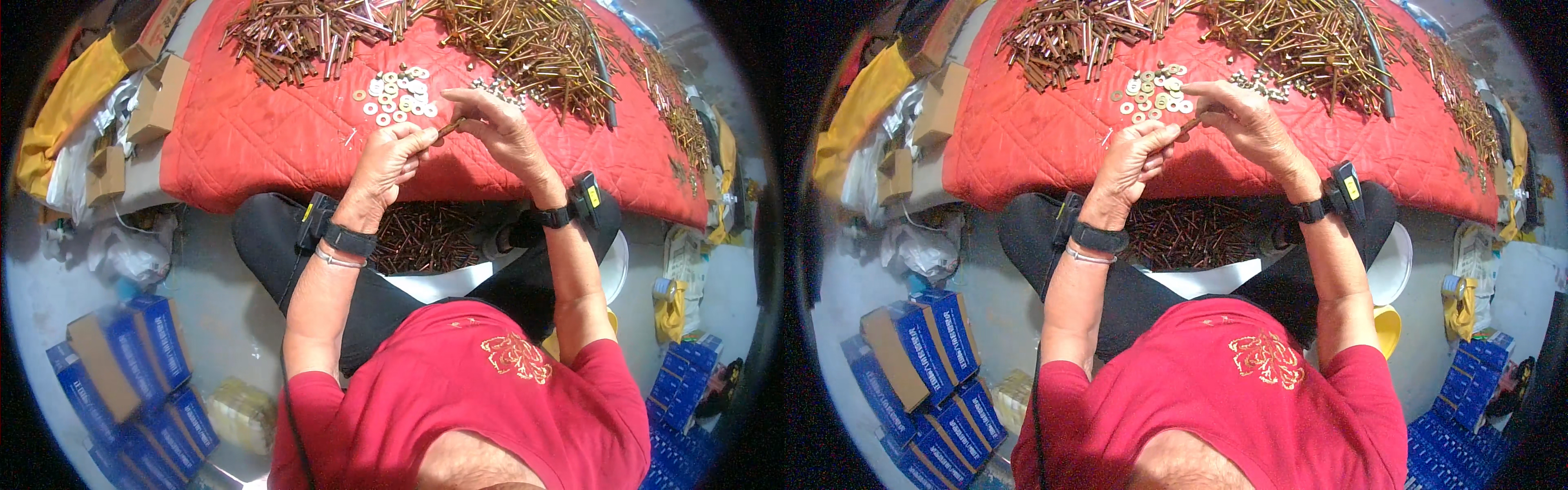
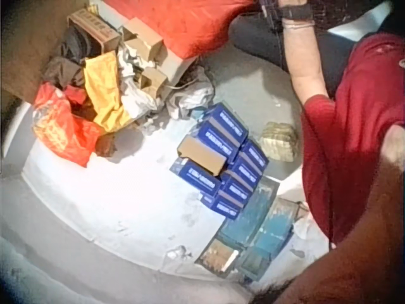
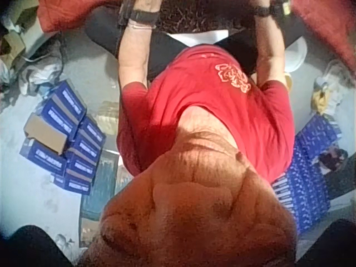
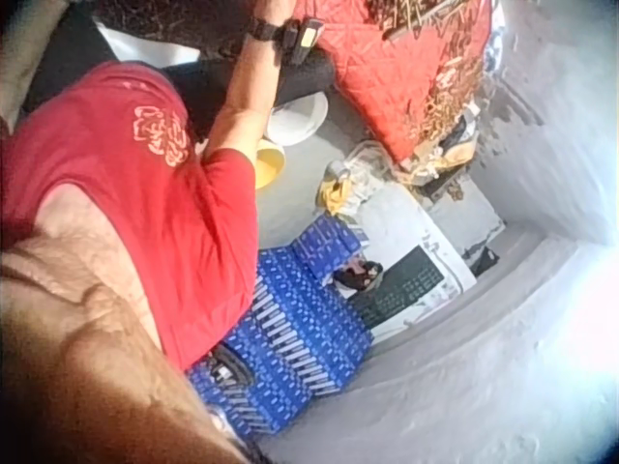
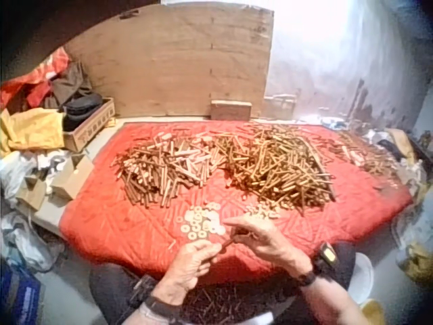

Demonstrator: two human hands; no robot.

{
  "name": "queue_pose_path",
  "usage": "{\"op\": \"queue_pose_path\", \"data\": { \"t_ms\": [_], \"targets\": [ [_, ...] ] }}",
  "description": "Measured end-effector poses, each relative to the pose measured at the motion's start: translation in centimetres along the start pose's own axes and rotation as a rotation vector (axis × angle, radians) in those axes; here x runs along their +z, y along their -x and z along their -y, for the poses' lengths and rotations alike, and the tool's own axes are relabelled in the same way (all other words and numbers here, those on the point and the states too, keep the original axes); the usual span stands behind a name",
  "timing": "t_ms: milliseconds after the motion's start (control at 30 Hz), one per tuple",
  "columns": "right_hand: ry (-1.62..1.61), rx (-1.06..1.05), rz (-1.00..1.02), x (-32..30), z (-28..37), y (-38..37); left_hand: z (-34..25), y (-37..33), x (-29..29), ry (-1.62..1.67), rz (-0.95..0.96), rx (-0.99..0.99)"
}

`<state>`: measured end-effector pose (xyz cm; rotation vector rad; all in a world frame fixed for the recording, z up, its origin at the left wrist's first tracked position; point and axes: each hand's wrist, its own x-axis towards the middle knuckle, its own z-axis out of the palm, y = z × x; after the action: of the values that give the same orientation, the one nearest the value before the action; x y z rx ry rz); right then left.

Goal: Assembling washers and small metal components onto bolts or threaded rods.

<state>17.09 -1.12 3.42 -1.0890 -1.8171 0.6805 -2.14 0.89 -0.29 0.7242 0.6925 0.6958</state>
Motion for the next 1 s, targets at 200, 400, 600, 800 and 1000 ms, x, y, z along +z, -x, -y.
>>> {"op": "queue_pose_path", "data": {
  "t_ms": [200,400,600,800,1000],
  "targets": [
    [0.062,0.106,0.070,-0.1,2.4,0.2,-0.3,0.3,-0.4,-0.001,0.119,-0.019],
    [-0.066,0.359,0.012,0.2,1.5,1.1,-0.3,0.6,0.6,-0.213,0.043,0.125],
    [0.149,0.064,-0.019,1.0,0.9,0.7,0.0,0.2,-0.1,-0.162,0.031,0.082],
    [0.093,0.241,-0.045,1.1,0.7,0.5,0.2,-0.2,-0.1,-0.118,0.039,0.059],
    [0.158,0.108,-0.030,1.0,0.0,0.4,0.1,-0.2,0.2,-0.138,0.048,0.053]
  ]
}}
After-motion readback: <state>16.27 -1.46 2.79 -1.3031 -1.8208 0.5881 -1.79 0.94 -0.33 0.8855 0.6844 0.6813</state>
